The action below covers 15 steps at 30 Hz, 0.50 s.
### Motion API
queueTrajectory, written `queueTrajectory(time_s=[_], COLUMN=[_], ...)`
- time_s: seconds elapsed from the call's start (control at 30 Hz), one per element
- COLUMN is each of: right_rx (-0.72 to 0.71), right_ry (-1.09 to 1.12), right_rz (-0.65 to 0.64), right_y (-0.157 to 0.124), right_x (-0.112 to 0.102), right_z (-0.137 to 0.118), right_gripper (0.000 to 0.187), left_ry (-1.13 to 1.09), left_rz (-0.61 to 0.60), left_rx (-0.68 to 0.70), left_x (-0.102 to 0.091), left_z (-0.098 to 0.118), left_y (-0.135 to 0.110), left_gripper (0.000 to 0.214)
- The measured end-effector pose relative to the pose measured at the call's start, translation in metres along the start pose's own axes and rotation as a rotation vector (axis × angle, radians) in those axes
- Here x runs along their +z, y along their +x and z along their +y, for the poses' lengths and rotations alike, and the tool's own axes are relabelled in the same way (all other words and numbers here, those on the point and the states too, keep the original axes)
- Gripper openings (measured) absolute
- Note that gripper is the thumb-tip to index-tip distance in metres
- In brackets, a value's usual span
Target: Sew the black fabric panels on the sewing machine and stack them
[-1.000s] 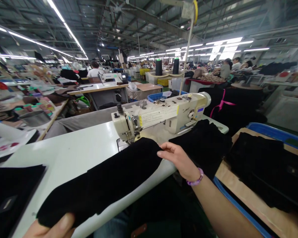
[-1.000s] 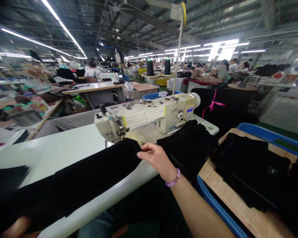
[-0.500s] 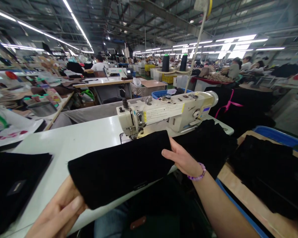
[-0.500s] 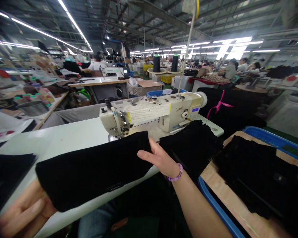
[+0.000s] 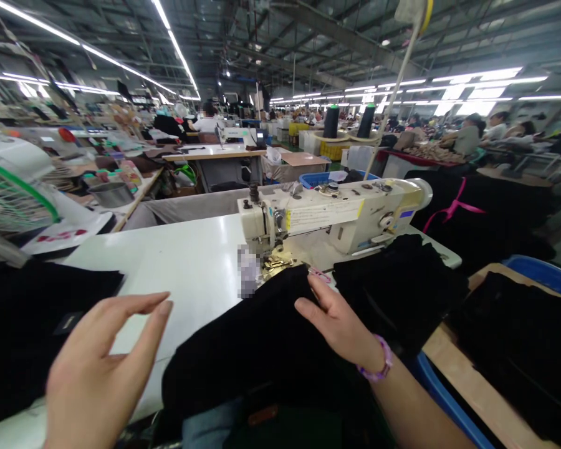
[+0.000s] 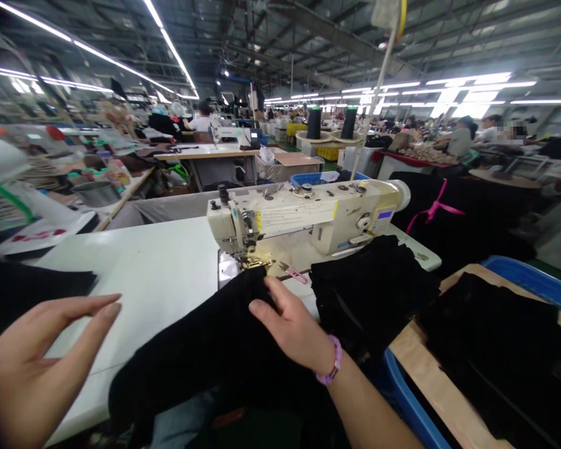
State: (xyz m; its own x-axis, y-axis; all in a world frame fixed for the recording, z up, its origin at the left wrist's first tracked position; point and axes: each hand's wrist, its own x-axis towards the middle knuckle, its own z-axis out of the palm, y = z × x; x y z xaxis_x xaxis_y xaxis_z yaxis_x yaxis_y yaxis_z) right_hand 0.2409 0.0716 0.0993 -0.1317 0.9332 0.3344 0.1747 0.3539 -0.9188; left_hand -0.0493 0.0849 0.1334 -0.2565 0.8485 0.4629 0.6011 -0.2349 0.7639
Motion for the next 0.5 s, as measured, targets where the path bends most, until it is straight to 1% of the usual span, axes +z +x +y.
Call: queueTrajectory(time_s=[0.03,0.07,0.1,0.13,0.2,0.23,0.3,0.4,0.5], right_rx=[-0.001,-0.004,-0.014,-0.033,-0.06,-0.053,0.011,0.101,0.102], right_ry=[-0.009,-0.008,0.0,0.01,0.045,0.08,0.195,0.363,0.349], right_rz=[-0.053,-0.109,-0.163,-0.203,-0.228,-0.215,-0.15,-0.024,0.02], right_y=[-0.003,-0.005,-0.007,-0.008,-0.008,-0.007,-0.004,0.0,0.002], right_x=[0.006,0.012,0.018,0.024,0.031,0.033,0.035,0.035,0.034], right_z=[-0.003,-0.006,-0.009,-0.012,-0.017,-0.018,-0.02,-0.02,-0.02], right_gripper=[0.027,0.028,0.028,0.029,0.027,0.025,0.022,0.02,0.016], left_ry=[-0.001,-0.057,-0.125,-0.181,-0.244,-0.251,-0.228,-0.169,-0.12], left_rz=[-0.023,-0.108,-0.22,-0.294,-0.369,-0.376,-0.36,-0.326,-0.311], left_rx=[0.114,0.15,0.158,0.177,0.222,0.267,0.38,0.511,0.566], left_x=[0.005,0.011,0.019,0.027,0.042,0.047,0.054,0.056,0.056], left_z=[0.016,0.031,0.045,0.056,0.066,0.066,0.06,0.049,0.045], left_y=[-0.004,-0.008,-0.012,-0.015,-0.019,-0.021,-0.022,-0.024,-0.026], left_gripper=[0.02,0.019,0.021,0.021,0.019,0.018,0.018,0.019,0.019])
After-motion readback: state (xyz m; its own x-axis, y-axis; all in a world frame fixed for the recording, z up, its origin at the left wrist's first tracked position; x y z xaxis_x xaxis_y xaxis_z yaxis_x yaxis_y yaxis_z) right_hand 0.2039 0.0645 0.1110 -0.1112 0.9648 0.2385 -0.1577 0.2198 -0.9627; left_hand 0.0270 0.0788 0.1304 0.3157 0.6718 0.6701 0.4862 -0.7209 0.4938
